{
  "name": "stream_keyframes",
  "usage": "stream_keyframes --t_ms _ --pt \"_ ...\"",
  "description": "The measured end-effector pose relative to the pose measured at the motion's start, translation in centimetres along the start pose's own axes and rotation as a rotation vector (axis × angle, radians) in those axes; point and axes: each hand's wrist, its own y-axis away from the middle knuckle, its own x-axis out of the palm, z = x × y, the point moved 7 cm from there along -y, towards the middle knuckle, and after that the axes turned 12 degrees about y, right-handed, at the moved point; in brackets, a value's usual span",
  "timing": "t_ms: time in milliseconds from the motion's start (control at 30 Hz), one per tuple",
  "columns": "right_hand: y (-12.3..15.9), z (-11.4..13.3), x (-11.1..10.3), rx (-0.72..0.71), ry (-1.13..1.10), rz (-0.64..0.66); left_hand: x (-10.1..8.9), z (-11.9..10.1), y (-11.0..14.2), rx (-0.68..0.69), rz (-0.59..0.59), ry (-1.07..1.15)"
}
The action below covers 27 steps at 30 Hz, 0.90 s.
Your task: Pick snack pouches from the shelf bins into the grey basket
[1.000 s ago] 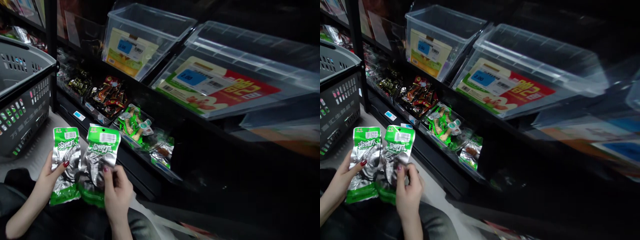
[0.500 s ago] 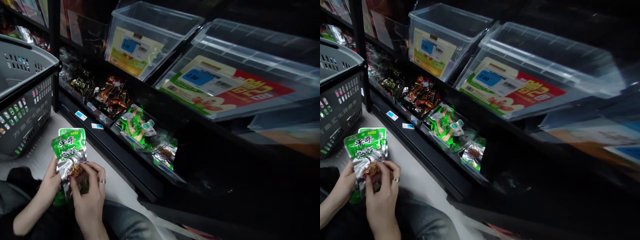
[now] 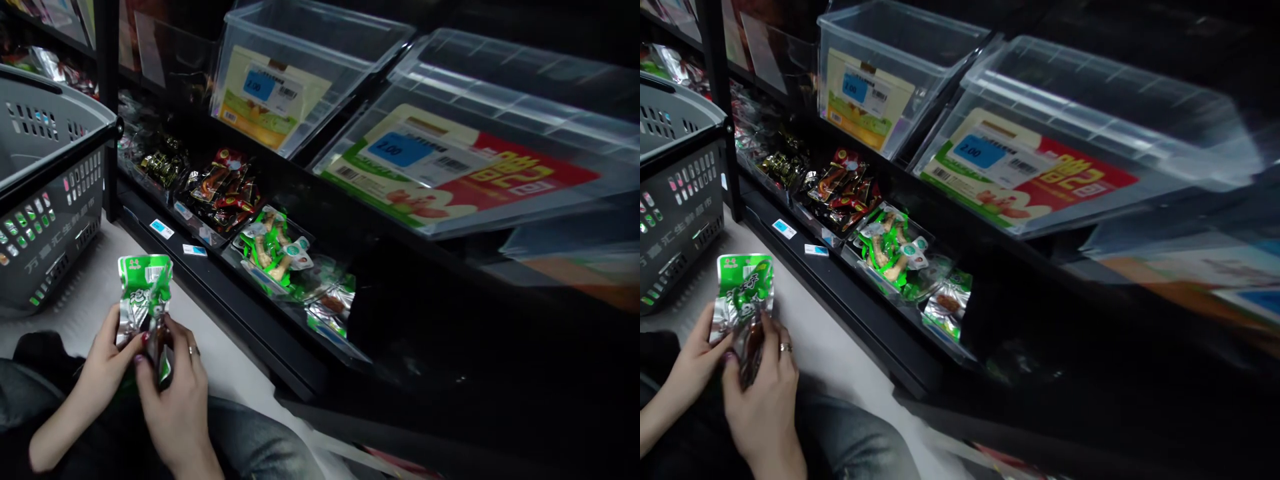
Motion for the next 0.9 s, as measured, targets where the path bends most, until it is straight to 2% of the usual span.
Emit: stream_keyframes --t_ms 100,200,267,367,467,600,733,800,900 --pt "-0.9 -2.4 -1.9 0.188 -0.225 -0.023 -0.3 -0.5 -0.1 -0.015 -0.069 0.018" --pt "-1.6 -5.3 -3.7 0.415 -0.544 -0.093 -0.8 -0.7 0.0 -0.071 -0.179 0.155" --pt "-2.0 -6.5 -4.1 0.485 -0.707 -0.12 -0.8 -0.5 0.2 -0.126 -0.213 0.243" --pt "-2.5 -6.9 -3.8 0.461 -0.736 -0.109 -0.2 -0.1 0.5 -0.226 -0.18 0.317" --pt "-2.6 -6.6 -2.2 0.398 -0.664 -0.001 0.7 0.7 0.8 -0.35 -0.089 0.344" --pt "-2.3 -5.5 -0.5 0.328 -0.619 0.068 1.5 1.1 1.0 -0.409 -0.036 0.475" --pt "-1.9 -4.2 1.2 0.318 -0.678 0.186 1.7 1.5 1.2 -0.478 -0.011 0.527" --pt "-1.7 -4.2 1.4 0.331 -0.63 0.196 1.6 1.5 1.3 -0.472 -0.003 0.483" --pt "-1.7 -4.4 0.8 0.312 -0.46 0.133 1.6 1.7 1.2 -0.457 0.012 0.439"
